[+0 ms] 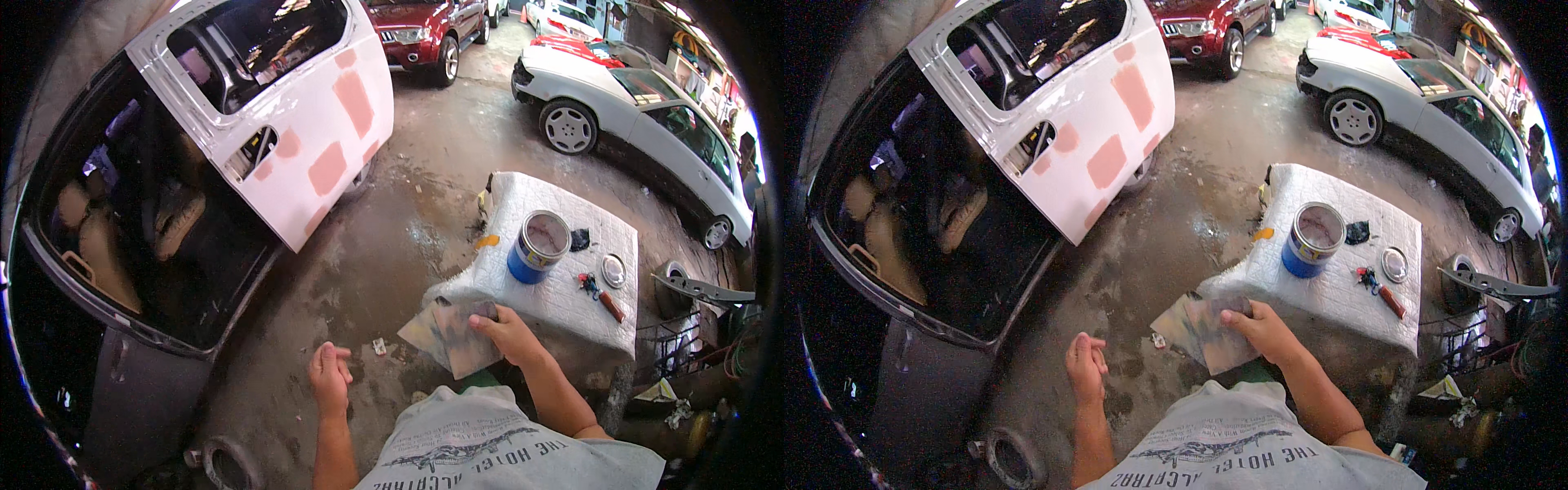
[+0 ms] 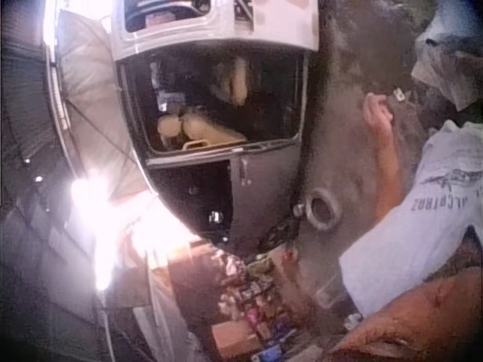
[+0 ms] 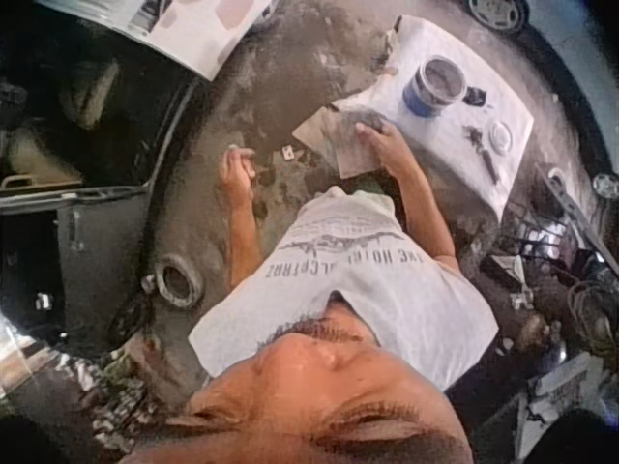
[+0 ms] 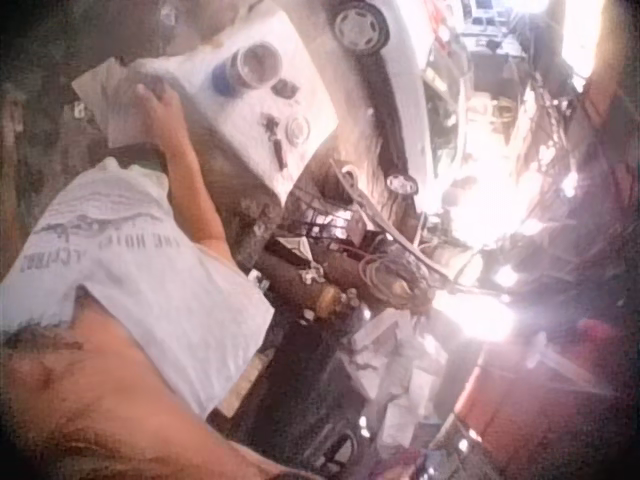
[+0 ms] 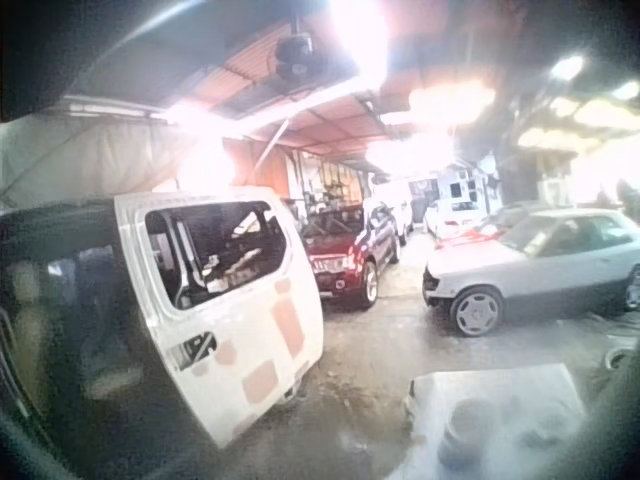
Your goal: The person retrieves a sanding block and a putty knife from a workbench, then mixes a pink filler substance on a metal sheet. They apply the filler to a white car door and sand the surface with the sanding block to smooth the repair.
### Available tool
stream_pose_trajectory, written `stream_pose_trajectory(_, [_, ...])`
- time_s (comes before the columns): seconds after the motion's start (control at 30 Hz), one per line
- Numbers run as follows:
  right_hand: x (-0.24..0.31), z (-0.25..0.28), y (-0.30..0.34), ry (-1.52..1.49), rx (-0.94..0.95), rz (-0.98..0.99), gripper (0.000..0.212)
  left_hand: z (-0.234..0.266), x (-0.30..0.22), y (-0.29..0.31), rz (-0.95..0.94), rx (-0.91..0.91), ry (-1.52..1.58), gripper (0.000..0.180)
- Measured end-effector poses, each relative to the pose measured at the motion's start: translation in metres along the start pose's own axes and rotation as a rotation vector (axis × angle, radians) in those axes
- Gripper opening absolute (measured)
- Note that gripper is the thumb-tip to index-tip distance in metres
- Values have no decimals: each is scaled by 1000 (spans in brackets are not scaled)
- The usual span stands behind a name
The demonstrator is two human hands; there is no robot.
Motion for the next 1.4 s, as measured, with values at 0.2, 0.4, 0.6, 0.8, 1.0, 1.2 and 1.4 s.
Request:
stream_pose_trajectory(0.2, [-10, -7, -4, 13, 46, -79, 37, -16, 13, 3, -176, -32, -323, 35])
stream_pose_trajectory(0.4, [-6, -17, -3, 174, 153, -117, 35, -54, -28, 11, -310, 65, -353, 53])
stream_pose_trajectory(0.6, [-1, -38, 1, 482, 459, -91, 39, -80, -8, -5, -2, 707, -339, 32])
stream_pose_trajectory(0.8, [-3, 10, 0, 384, -18, -211, 43, -67, 21, -34, 236, 414, -62, 19])
stream_pose_trajectory(1.0, [15, 95, -11, -816, -585, 63, 28, -81, 20, -70, 224, 229, 438, 19])
stream_pose_trajectory(1.2, [20, 190, -34, -1284, -480, 316, 22, -149, 34, -75, 414, 260, 513, 44])
stream_pose_trajectory(1.4, [42, 230, -60, -1469, -232, 455, 34, -226, 46, -109, 550, 266, 502, 42])
Point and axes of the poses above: each hand's wrist, its own y-axis away from the middle knuckle, its own z-axis out of the back of the hand, x = y × z, the point moved 3 cm from there along -y, towards the middle knuckle, and after that the axes turned 5 degrees about z, right-handed, at the moved point
